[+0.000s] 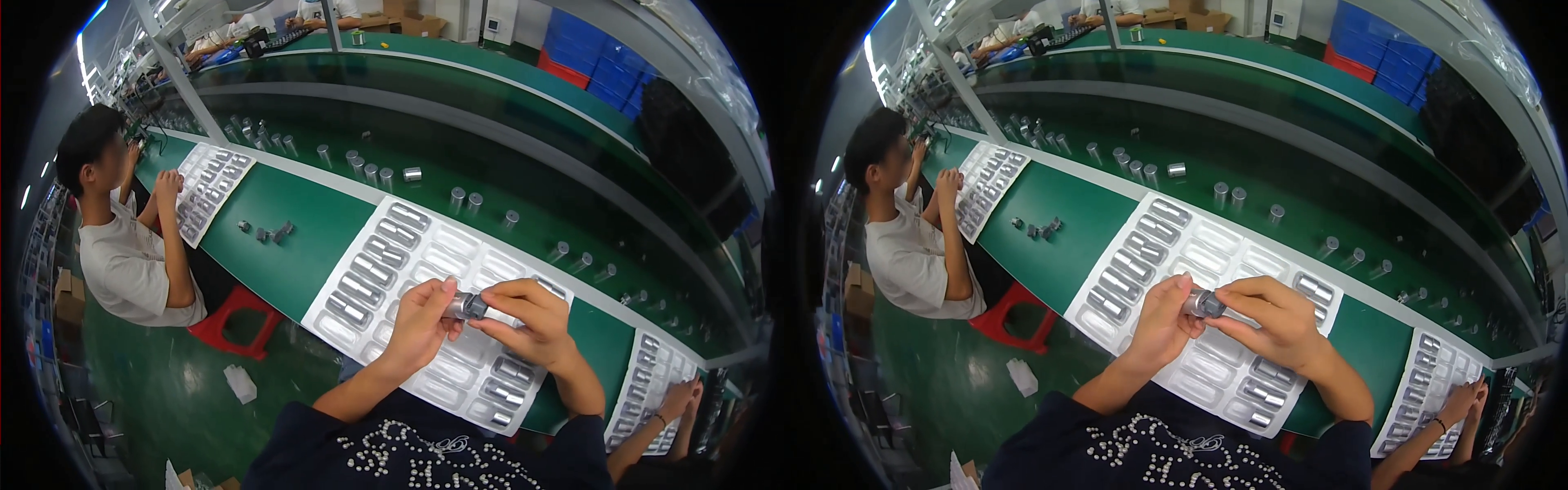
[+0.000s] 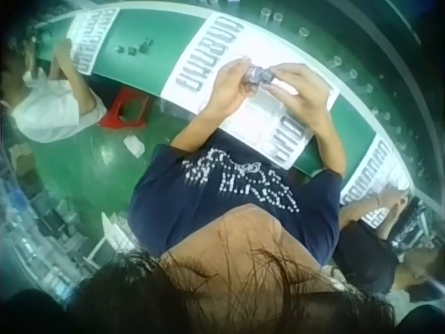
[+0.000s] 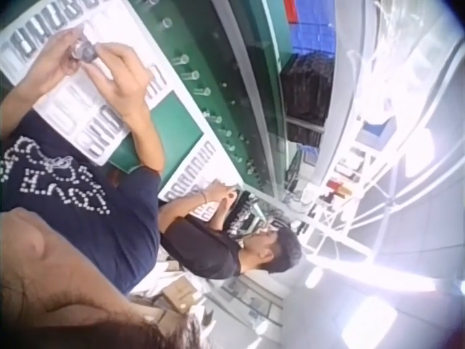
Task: The person assembles small metal housings and internal components into plastic trays by hand.
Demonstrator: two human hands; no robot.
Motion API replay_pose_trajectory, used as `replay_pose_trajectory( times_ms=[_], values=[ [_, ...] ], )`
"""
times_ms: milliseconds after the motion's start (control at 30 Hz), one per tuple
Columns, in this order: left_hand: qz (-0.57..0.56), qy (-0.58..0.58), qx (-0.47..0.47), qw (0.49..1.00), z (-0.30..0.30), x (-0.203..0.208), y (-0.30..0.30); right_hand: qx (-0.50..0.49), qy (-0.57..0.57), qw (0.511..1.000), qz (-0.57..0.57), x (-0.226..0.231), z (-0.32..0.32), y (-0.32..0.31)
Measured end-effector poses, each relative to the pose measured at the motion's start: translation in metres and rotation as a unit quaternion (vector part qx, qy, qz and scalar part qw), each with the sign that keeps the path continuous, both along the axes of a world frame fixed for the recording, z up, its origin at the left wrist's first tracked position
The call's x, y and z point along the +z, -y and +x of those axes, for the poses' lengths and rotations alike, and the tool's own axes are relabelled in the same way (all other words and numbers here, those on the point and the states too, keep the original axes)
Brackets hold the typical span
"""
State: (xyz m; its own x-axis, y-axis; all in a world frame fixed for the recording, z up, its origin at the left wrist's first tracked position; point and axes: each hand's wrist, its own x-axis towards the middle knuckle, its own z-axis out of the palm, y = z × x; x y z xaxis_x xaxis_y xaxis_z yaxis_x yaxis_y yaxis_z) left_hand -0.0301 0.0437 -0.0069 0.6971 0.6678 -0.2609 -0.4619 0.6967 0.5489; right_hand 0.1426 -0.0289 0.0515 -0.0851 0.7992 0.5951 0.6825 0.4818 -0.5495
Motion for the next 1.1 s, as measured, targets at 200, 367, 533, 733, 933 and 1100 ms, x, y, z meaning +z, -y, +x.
replay_pose_trajectory(
  times_ms=[200, 367, 533, 733, 933, 1100],
  values=[
    [0.034, -0.056, 0.002, 0.998, 0.001, -0.004, 0.003, 0.043, 0.022, 0.998, -0.028, 0.002, -0.003, 0.002],
    [-0.011, -0.078, -0.031, 0.996, 0.006, -0.011, 0.008, 0.039, 0.070, 0.993, -0.083, 0.007, 0.003, 0.010],
    [-0.018, -0.111, -0.025, 0.993, 0.006, -0.019, 0.014, 0.056, 0.103, 0.979, -0.167, 0.005, 0.005, 0.012],
    [0.008, -0.151, 0.012, 0.988, 0.014, -0.017, 0.020, 0.092, 0.137, 0.971, -0.171, 0.001, 0.013, 0.018],
    [0.023, -0.145, 0.092, 0.985, 0.015, 0.006, 0.041, 0.094, 0.115, 0.983, -0.112, 0.001, 0.005, 0.032],
    [0.197, -0.103, 0.090, 0.971, -0.017, -0.012, 0.058, 0.073, 0.114, 0.986, -0.095, -0.009, -0.025, 0.028]
  ],
)
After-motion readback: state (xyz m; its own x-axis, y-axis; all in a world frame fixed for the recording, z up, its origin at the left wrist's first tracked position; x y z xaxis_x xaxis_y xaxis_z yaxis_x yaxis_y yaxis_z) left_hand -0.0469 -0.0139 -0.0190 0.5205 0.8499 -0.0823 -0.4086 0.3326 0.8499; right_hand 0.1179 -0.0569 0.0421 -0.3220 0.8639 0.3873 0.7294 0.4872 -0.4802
